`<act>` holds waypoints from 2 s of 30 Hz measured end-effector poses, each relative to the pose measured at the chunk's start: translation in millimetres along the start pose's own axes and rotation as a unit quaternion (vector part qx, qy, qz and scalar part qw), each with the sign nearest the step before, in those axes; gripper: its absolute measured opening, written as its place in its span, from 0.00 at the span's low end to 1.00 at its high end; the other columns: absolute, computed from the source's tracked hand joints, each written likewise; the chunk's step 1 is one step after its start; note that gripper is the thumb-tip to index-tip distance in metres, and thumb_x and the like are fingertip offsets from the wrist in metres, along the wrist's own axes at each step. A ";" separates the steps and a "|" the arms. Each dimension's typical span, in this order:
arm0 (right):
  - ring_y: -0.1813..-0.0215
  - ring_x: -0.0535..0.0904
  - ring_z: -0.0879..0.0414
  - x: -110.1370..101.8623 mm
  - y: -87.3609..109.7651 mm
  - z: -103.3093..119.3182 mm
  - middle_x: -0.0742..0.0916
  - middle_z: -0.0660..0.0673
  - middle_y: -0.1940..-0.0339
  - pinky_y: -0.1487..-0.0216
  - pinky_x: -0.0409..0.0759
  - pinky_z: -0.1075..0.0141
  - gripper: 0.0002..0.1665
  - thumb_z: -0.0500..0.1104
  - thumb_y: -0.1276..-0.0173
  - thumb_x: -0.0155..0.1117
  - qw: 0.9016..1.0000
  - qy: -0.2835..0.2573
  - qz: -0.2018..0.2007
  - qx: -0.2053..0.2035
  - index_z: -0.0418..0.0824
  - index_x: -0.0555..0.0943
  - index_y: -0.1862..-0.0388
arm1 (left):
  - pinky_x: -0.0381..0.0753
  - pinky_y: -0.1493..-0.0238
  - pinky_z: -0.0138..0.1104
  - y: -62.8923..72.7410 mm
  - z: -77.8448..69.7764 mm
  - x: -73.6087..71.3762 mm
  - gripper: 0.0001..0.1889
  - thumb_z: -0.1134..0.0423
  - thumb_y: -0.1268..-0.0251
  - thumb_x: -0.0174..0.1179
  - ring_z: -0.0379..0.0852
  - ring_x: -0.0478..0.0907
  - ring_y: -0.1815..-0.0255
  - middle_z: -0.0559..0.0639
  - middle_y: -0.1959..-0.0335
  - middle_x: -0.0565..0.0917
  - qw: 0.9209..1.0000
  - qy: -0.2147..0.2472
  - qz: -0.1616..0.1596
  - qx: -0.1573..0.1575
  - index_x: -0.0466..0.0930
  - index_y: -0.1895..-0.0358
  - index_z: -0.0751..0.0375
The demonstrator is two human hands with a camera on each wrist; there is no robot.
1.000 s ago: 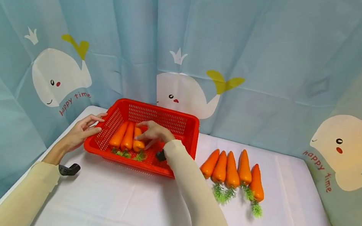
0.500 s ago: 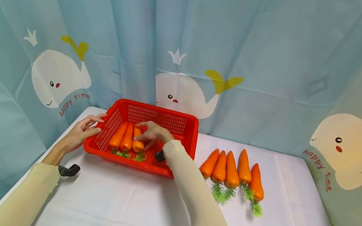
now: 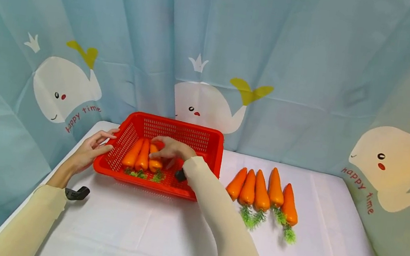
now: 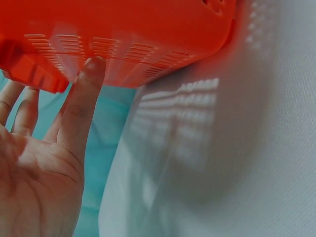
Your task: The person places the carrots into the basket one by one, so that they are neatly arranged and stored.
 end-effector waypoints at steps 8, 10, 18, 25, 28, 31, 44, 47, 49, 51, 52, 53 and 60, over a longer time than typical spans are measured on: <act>0.46 0.80 0.40 -20.3 19.3 17.6 0.81 0.34 0.42 0.51 0.87 0.50 0.41 0.46 0.26 0.68 0.998 0.055 -0.013 -0.020 0.46 0.61 0.19 | 0.75 0.37 0.26 -0.3 0.0 -0.7 0.15 0.73 0.25 0.57 0.59 0.55 0.19 0.64 0.19 0.58 1.000 0.004 0.000 0.008 0.70 0.41 0.73; 0.47 0.81 0.38 -26.8 26.7 23.5 0.81 0.35 0.44 0.51 0.87 0.49 0.41 0.47 0.25 0.67 0.997 0.065 -0.014 -0.027 0.47 0.61 0.19 | 0.76 0.38 0.27 -0.3 0.5 -0.4 0.15 0.72 0.25 0.57 0.56 0.59 0.21 0.63 0.19 0.58 1.000 0.004 0.002 0.007 0.70 0.41 0.72; 0.56 0.82 0.34 -52.0 65.6 46.7 0.79 0.34 0.46 0.51 0.86 0.47 0.42 0.48 0.26 0.67 0.989 0.134 -0.022 -0.064 0.47 0.61 0.18 | 0.77 0.38 0.27 -1.3 -0.5 -0.4 0.16 0.72 0.25 0.57 0.50 0.64 0.23 0.64 0.20 0.59 1.000 0.001 0.002 0.006 0.69 0.40 0.75; 0.50 0.81 0.41 -72.9 97.6 60.7 0.80 0.37 0.38 0.50 0.82 0.56 0.40 0.48 0.27 0.69 0.961 0.228 -0.075 -0.134 0.46 0.65 0.21 | 0.77 0.39 0.27 0.5 -1.0 -0.4 0.15 0.72 0.25 0.58 0.53 0.63 0.22 0.64 0.20 0.59 1.000 0.004 0.000 0.004 0.70 0.41 0.73; 0.50 0.82 0.46 -79.5 110.1 62.4 0.80 0.39 0.38 0.50 0.82 0.58 0.42 0.47 0.29 0.70 0.954 0.232 -0.097 -0.161 0.45 0.64 0.20 | 0.77 0.39 0.27 1.5 0.1 -1.1 0.14 0.72 0.25 0.57 0.52 0.64 0.23 0.63 0.20 0.59 1.000 0.003 -0.001 0.005 0.71 0.41 0.72; 0.57 0.85 0.48 -82.9 121.9 63.1 0.77 0.36 0.33 0.52 0.85 0.59 0.44 0.44 0.29 0.71 0.950 0.219 -0.108 -0.194 0.45 0.62 0.19 | 0.76 0.38 0.27 1.9 1.4 -1.4 0.14 0.71 0.24 0.57 0.55 0.60 0.21 0.63 0.20 0.59 1.000 0.000 -0.002 0.003 0.71 0.41 0.70; 0.48 0.80 0.44 -108.2 190.7 45.7 0.79 0.38 0.37 0.52 0.82 0.51 0.43 0.48 0.32 0.73 0.893 0.296 -0.243 -0.235 0.47 0.67 0.22 | 0.77 0.39 0.27 1.6 4.2 -0.8 0.14 0.72 0.24 0.57 0.51 0.62 0.22 0.63 0.19 0.58 1.000 0.010 -0.002 0.003 0.70 0.41 0.72; 0.51 0.80 0.47 -114.6 209.8 37.3 0.80 0.39 0.39 0.60 0.83 0.55 0.42 0.47 0.33 0.74 0.881 0.305 -0.266 -0.243 0.47 0.68 0.23 | 0.78 0.40 0.28 0.7 3.2 -0.9 0.14 0.72 0.24 0.57 0.44 0.69 0.27 0.64 0.19 0.58 1.000 0.016 0.000 0.004 0.70 0.41 0.72; 0.50 0.80 0.49 -119.0 221.7 28.7 0.80 0.39 0.39 0.63 0.84 0.56 0.42 0.46 0.33 0.74 0.876 0.308 -0.277 -0.248 0.47 0.69 0.23 | 0.79 0.41 0.29 -0.1 2.2 -0.6 0.14 0.72 0.24 0.57 0.41 0.73 0.31 0.64 0.19 0.58 1.000 0.021 0.003 0.006 0.70 0.41 0.72; 0.51 0.80 0.50 -122.8 233.1 18.4 0.80 0.40 0.39 0.64 0.84 0.56 0.42 0.45 0.34 0.74 0.870 0.313 -0.287 -0.251 0.47 0.69 0.23 | 0.80 0.42 0.29 -0.5 0.9 -0.3 0.14 0.73 0.24 0.57 0.39 0.75 0.33 0.64 0.19 0.58 1.000 0.024 0.004 0.007 0.70 0.41 0.73; 0.52 0.81 0.51 -124.5 238.8 13.0 0.80 0.40 0.39 0.65 0.84 0.57 0.42 0.44 0.34 0.75 0.867 0.317 -0.292 -0.250 0.46 0.69 0.23 | 0.80 0.42 0.30 -0.7 0.6 -0.2 0.14 0.73 0.24 0.57 0.39 0.75 0.34 0.65 0.20 0.58 1.000 0.026 0.005 0.008 0.69 0.41 0.73; 0.52 0.80 0.51 -126.1 244.5 7.4 0.80 0.39 0.39 0.65 0.84 0.56 0.41 0.43 0.34 0.75 0.866 0.318 -0.296 -0.249 0.46 0.69 0.24 | 0.80 0.42 0.30 -0.8 0.5 0.0 0.14 0.73 0.24 0.57 0.38 0.76 0.34 0.65 0.20 0.58 1.000 0.026 0.006 0.008 0.69 0.41 0.73; 0.56 0.81 0.50 -133.4 282.1 -26.3 0.81 0.38 0.42 0.66 0.85 0.55 0.42 0.40 0.35 0.75 0.866 0.326 -0.316 -0.209 0.45 0.70 0.24 | 0.79 0.40 0.29 -0.3 1.0 -0.4 0.14 0.73 0.24 0.57 0.38 0.73 0.31 0.64 0.20 0.58 1.000 0.021 0.004 0.008 0.70 0.41 0.73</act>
Point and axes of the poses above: each hand's wrist, its own y-axis away from the middle knuckle, its own x-axis out of the palm, z = x × y, the point moved 9 cm from there along -y, towards the middle knuckle
